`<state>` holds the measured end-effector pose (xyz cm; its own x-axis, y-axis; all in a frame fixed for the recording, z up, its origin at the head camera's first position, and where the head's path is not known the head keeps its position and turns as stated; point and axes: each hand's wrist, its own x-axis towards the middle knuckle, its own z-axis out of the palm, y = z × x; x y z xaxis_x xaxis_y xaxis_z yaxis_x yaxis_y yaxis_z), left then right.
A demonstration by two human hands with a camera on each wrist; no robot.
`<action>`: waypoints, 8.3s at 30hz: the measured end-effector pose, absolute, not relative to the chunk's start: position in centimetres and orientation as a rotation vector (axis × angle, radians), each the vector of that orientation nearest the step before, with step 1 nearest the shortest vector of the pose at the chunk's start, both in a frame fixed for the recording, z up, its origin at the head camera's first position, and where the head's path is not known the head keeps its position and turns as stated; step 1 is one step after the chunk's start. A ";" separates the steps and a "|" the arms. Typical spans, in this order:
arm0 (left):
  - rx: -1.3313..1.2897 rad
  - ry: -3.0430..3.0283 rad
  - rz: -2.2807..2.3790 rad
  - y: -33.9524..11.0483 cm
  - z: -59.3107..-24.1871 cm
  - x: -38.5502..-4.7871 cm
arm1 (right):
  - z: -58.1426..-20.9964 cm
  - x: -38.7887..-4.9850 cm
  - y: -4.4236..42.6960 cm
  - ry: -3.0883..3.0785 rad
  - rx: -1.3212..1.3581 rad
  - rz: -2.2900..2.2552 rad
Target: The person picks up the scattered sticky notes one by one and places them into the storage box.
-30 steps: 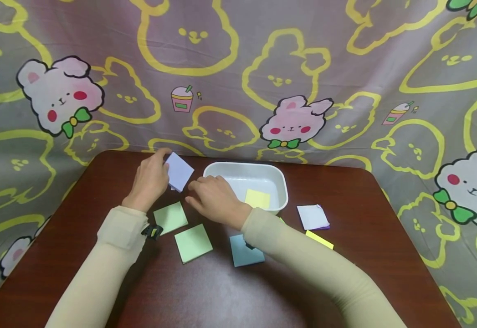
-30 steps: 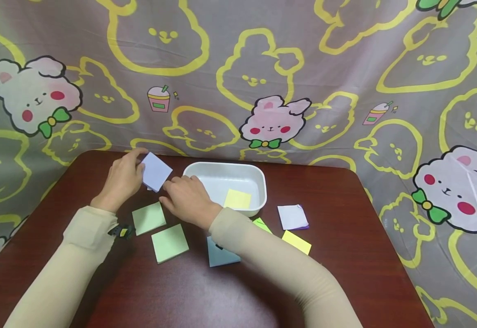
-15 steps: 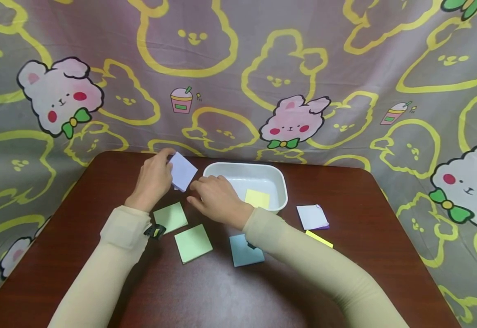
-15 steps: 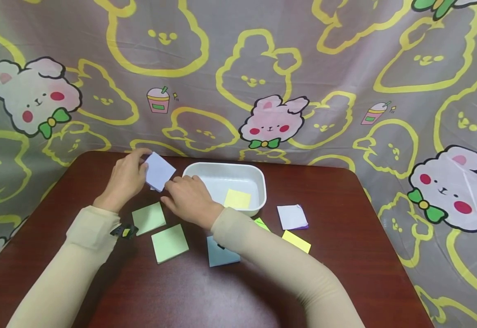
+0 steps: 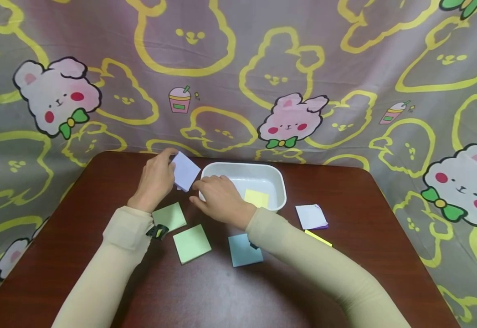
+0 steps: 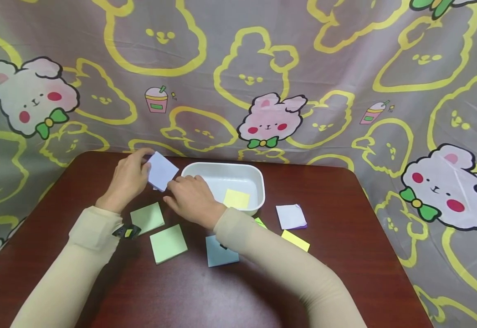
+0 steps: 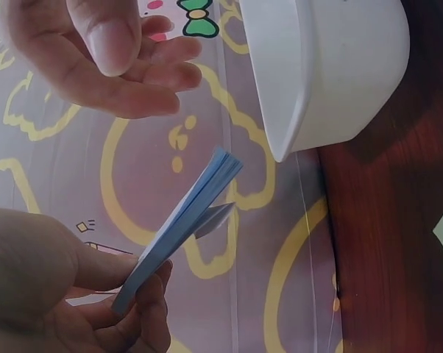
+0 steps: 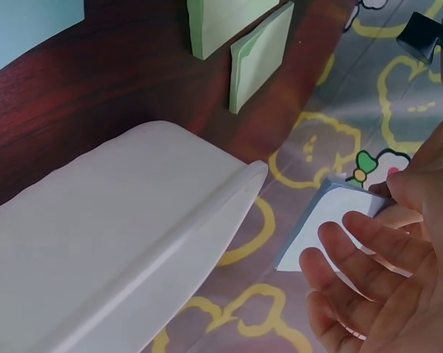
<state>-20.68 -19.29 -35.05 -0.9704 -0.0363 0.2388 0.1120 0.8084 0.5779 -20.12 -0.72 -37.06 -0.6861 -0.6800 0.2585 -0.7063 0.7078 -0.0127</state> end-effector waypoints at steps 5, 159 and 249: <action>-0.061 -2.754 -0.909 -18.9 -35.2 -20.8 | -37.0 -20.3 -0.3 -2.681 1.093 0.161; -0.344 -3.007 -0.671 -9.9 -38.5 -25.4 | -39.4 -23.8 7.2 -2.857 0.912 0.186; -0.445 -3.223 -0.658 -9.3 -39.8 -26.0 | -39.7 -24.5 7.8 -2.962 0.860 0.171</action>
<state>-26.02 -9.27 -39.76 -0.9485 0.2934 -0.1191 0.2233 0.8864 0.4054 -24.46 7.78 -39.73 -0.8435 -0.5309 0.0814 -0.5368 0.8388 -0.0916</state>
